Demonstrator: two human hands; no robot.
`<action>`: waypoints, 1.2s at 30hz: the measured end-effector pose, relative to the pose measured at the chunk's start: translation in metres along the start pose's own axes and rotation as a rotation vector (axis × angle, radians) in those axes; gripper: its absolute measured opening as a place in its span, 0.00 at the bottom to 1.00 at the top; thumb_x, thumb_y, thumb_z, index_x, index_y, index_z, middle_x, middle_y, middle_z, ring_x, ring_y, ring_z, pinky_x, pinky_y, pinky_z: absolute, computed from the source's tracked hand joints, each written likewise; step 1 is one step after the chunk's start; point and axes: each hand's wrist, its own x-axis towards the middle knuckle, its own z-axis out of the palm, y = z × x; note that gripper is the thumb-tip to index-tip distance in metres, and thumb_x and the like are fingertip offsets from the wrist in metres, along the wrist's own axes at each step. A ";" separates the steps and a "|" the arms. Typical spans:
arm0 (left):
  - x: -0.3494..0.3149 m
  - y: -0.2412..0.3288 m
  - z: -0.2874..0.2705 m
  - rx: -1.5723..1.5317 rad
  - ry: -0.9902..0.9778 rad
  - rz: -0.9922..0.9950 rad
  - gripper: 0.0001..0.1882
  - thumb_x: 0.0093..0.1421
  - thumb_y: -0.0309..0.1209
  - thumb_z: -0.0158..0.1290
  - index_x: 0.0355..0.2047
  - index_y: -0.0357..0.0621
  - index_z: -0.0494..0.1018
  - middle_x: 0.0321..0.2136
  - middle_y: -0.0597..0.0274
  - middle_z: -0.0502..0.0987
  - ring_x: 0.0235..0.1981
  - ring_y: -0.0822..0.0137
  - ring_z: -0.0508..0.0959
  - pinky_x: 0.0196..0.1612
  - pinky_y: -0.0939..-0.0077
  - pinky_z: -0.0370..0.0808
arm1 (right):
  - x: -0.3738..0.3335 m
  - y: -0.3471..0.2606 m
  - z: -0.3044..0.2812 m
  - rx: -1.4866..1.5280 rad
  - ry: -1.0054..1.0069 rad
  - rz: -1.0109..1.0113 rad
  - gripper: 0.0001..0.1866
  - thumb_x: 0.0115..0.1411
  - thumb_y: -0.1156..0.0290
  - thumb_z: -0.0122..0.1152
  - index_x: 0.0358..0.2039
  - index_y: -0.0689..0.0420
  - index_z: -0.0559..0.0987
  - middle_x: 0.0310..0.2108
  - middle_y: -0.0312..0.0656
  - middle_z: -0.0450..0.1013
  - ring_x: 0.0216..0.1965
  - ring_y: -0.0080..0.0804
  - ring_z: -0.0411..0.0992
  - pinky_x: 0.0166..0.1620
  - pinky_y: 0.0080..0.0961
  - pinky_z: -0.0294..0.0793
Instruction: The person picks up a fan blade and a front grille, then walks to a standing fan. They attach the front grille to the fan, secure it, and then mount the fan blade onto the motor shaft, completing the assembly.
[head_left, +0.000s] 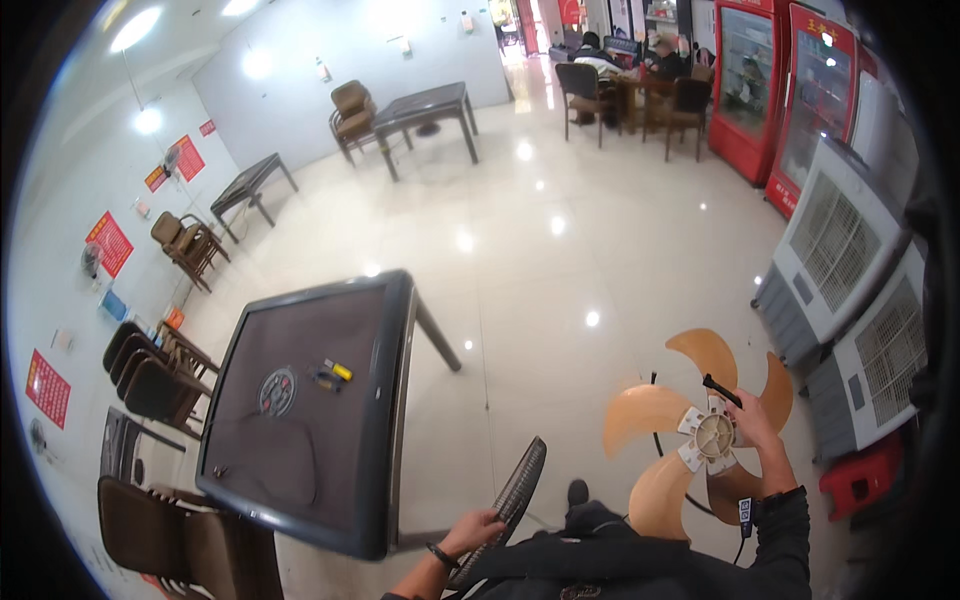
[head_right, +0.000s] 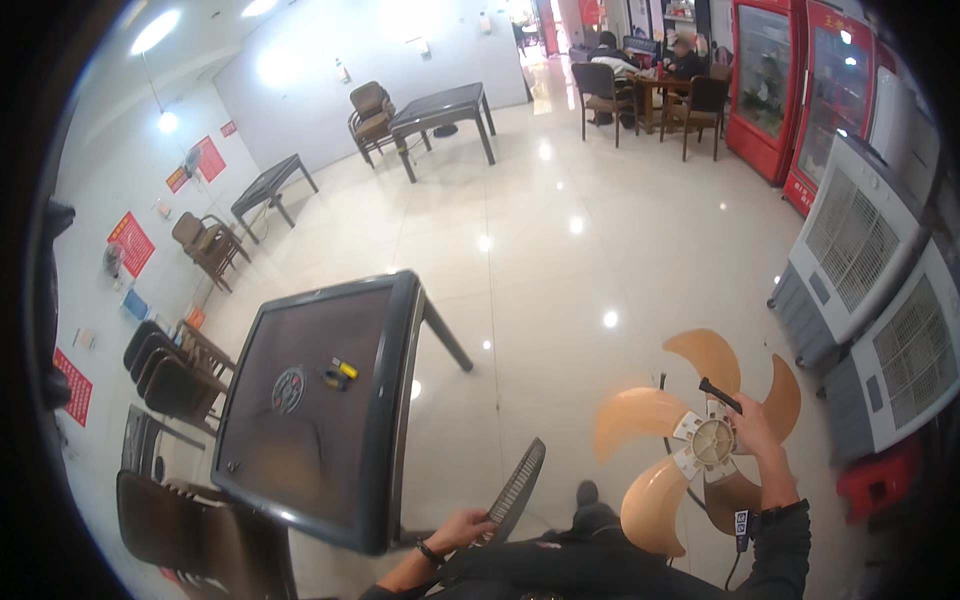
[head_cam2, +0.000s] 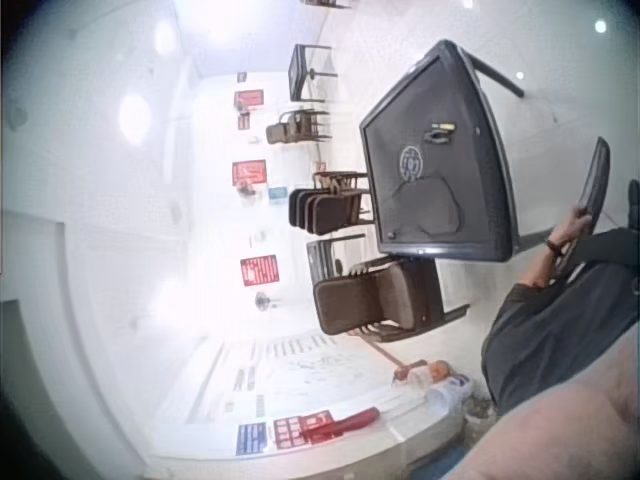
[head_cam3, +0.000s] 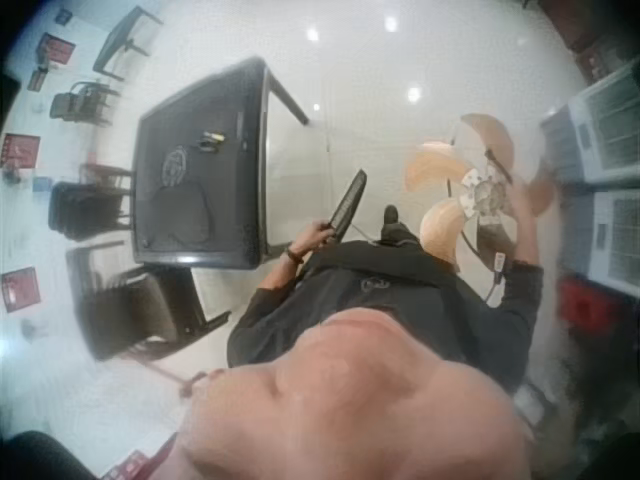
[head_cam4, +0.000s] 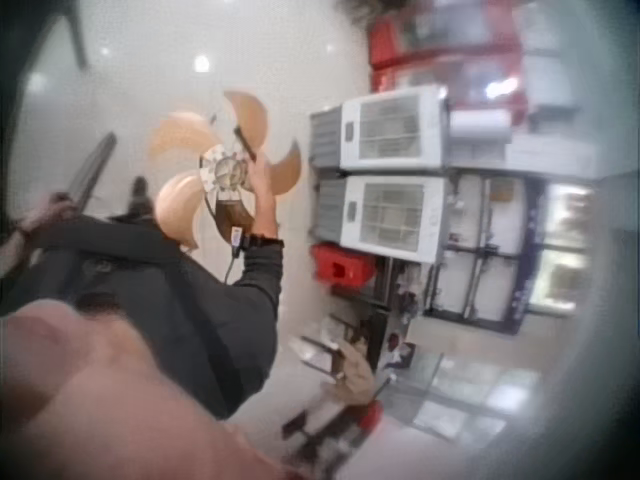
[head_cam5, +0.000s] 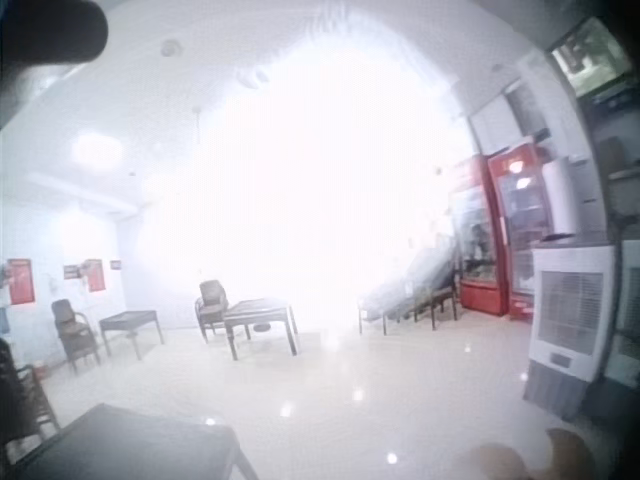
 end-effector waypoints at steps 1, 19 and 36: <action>0.001 0.008 -0.012 0.052 0.008 0.036 0.09 0.61 0.31 0.50 0.30 0.37 0.73 0.21 0.64 0.76 0.21 0.74 0.74 0.24 0.77 0.70 | 0.003 -0.003 0.001 -0.054 0.003 0.090 0.09 0.59 0.72 0.55 0.37 0.64 0.75 0.27 0.47 0.75 0.30 0.32 0.75 0.36 0.32 0.73; 0.091 0.256 -0.093 0.553 -0.092 0.612 0.11 0.59 0.34 0.51 0.38 0.42 0.73 0.29 0.50 0.75 0.36 0.48 0.75 0.38 0.58 0.72 | 0.274 -0.194 0.086 -0.101 0.010 -0.198 0.13 0.60 0.63 0.53 0.38 0.60 0.72 0.34 0.55 0.74 0.40 0.54 0.72 0.40 0.42 0.70; 0.168 0.351 -0.088 0.366 -0.753 0.872 0.10 0.58 0.26 0.48 0.40 0.34 0.72 0.33 0.45 0.76 0.37 0.47 0.75 0.39 0.61 0.72 | 0.322 -0.207 0.210 -0.287 0.112 -0.229 0.11 0.56 0.67 0.54 0.38 0.58 0.71 0.28 0.55 0.76 0.33 0.57 0.74 0.38 0.50 0.71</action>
